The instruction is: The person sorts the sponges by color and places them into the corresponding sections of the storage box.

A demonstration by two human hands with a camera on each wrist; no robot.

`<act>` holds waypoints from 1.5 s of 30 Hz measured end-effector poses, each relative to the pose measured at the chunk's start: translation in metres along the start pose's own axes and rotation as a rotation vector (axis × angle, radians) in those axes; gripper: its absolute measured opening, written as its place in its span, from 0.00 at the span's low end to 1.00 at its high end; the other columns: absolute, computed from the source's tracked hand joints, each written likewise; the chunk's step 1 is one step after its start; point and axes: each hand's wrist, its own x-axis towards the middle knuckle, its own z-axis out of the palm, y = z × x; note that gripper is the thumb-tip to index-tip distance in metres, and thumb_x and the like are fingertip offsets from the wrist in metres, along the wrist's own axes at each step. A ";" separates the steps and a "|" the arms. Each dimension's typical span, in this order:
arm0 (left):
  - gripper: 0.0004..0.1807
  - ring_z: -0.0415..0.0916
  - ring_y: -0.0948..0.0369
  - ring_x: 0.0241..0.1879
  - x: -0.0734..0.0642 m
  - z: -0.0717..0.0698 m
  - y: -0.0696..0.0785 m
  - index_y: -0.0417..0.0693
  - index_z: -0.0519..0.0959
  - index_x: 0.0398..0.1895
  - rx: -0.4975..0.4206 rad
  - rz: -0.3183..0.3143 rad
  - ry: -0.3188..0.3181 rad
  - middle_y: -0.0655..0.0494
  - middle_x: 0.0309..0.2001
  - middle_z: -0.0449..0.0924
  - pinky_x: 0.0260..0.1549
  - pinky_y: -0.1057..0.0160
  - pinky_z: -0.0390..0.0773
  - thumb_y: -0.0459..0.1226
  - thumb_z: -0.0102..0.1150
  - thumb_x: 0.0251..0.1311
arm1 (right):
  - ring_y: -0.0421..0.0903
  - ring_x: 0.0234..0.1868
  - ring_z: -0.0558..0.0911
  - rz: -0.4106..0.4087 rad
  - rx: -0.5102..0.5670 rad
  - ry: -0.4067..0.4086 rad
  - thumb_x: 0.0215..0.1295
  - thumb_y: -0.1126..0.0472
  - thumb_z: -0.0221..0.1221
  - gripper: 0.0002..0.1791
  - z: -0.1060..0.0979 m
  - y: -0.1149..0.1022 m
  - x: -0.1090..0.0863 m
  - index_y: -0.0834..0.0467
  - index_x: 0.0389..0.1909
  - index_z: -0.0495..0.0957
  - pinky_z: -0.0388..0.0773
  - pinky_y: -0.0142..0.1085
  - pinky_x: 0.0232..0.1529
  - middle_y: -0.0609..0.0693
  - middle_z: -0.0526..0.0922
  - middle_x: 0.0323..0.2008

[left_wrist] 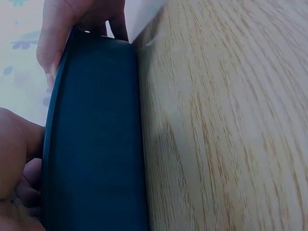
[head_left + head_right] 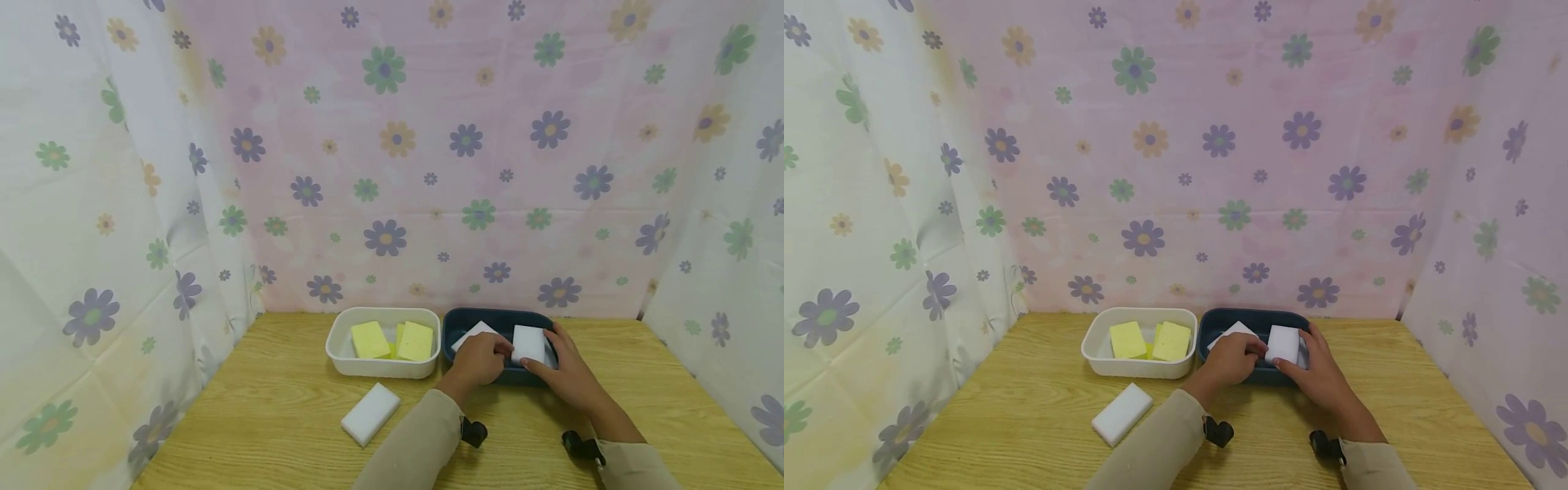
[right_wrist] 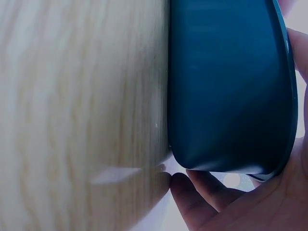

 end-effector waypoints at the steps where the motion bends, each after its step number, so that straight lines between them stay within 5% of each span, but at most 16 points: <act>1: 0.13 0.78 0.73 0.36 0.000 0.001 0.000 0.61 0.90 0.43 -0.014 -0.010 0.003 0.71 0.37 0.86 0.40 0.69 0.78 0.33 0.62 0.66 | 0.77 0.78 0.44 -0.001 -0.001 0.000 0.70 0.38 0.63 0.57 0.000 -0.001 0.000 0.68 0.81 0.45 0.57 0.75 0.67 0.68 0.32 0.82; 9: 0.08 0.79 0.74 0.37 0.001 0.000 -0.001 0.61 0.89 0.44 -0.091 -0.042 0.010 0.72 0.36 0.86 0.44 0.68 0.80 0.37 0.66 0.67 | 0.77 0.78 0.46 -0.015 0.016 -0.004 0.71 0.39 0.62 0.56 0.000 -0.002 -0.001 0.69 0.81 0.45 0.61 0.72 0.66 0.69 0.33 0.82; 23: 0.17 0.81 0.72 0.47 0.000 -0.001 0.001 0.73 0.86 0.52 -0.019 -0.026 -0.052 0.76 0.46 0.86 0.49 0.64 0.79 0.37 0.59 0.70 | 0.77 0.78 0.46 -0.002 -0.026 0.003 0.70 0.37 0.62 0.57 -0.001 -0.002 0.000 0.69 0.81 0.46 0.57 0.75 0.67 0.68 0.33 0.82; 32: 0.23 0.80 0.72 0.45 -0.003 -0.003 0.001 0.73 0.81 0.62 0.034 0.003 -0.071 0.80 0.53 0.84 0.42 0.65 0.76 0.37 0.56 0.70 | 0.79 0.77 0.48 -0.010 -0.031 0.011 0.71 0.37 0.62 0.56 0.000 -0.003 -0.002 0.71 0.80 0.47 0.60 0.74 0.66 0.71 0.35 0.81; 38: 0.21 0.75 0.67 0.32 -0.002 -0.002 0.002 0.75 0.83 0.58 0.020 -0.018 -0.068 0.73 0.45 0.86 0.33 0.64 0.71 0.37 0.57 0.70 | 0.78 0.77 0.48 -0.009 -0.036 0.011 0.70 0.37 0.62 0.56 0.000 -0.003 -0.002 0.71 0.80 0.48 0.60 0.74 0.66 0.71 0.36 0.81; 45: 0.27 0.76 0.70 0.40 -0.005 -0.002 0.003 0.81 0.80 0.62 0.021 -0.011 -0.097 0.79 0.56 0.83 0.36 0.64 0.69 0.35 0.54 0.70 | 0.78 0.77 0.48 -0.015 -0.039 0.010 0.71 0.37 0.62 0.55 0.000 -0.002 -0.002 0.71 0.80 0.49 0.62 0.73 0.65 0.70 0.35 0.82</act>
